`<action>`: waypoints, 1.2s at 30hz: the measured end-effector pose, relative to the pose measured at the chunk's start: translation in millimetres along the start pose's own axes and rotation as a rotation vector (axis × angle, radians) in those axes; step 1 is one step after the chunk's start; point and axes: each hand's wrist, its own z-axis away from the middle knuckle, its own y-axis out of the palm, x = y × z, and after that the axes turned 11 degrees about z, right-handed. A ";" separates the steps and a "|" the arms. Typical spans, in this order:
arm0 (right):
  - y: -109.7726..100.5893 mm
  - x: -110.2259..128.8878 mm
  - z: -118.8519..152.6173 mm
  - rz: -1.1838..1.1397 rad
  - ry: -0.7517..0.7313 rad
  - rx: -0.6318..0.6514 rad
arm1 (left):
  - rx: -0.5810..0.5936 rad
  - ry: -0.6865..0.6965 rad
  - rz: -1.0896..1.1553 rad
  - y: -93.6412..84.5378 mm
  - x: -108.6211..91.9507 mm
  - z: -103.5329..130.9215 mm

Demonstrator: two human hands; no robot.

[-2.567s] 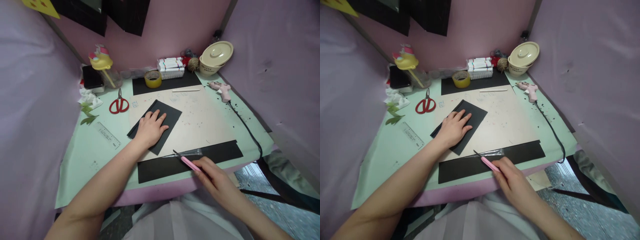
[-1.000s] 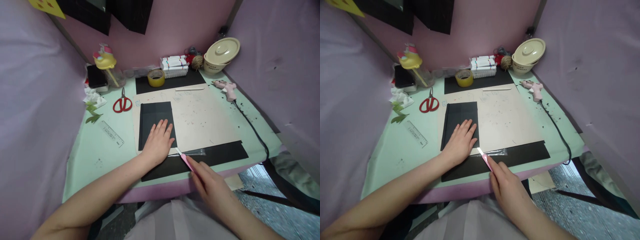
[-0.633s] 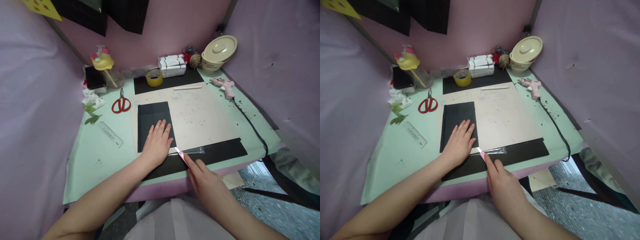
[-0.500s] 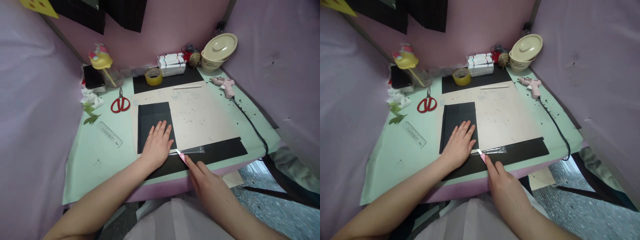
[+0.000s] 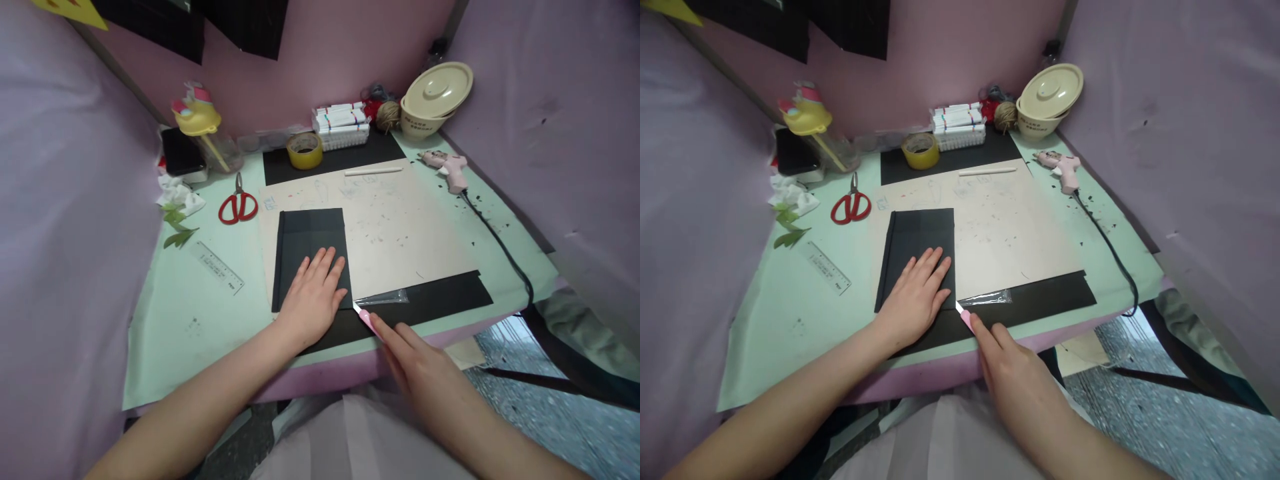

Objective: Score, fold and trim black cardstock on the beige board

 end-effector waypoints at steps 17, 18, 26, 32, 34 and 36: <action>-1.5 -8.0 -11.1 -0.039 -0.072 0.078 | 0.145 0.291 0.045 -17.5 34.2 2.3; -1.9 -8.9 -12.1 -0.045 -0.071 0.082 | 0.144 0.293 0.046 -17.6 34.6 2.2; -9.1 -13.2 -17.6 -0.076 -0.096 0.122 | 0.168 0.341 0.087 -21.2 39.2 2.0; -12.0 -17.6 -21.7 -0.083 -0.110 0.143 | 0.178 0.347 0.094 -21.1 40.4 1.4; -14.6 -19.8 -23.3 -0.077 -0.124 0.127 | 0.181 0.348 0.099 -21.4 40.3 1.4; -17.2 -22.0 -25.4 -0.075 -0.133 0.116 | 0.185 0.345 0.101 -22.0 40.0 1.4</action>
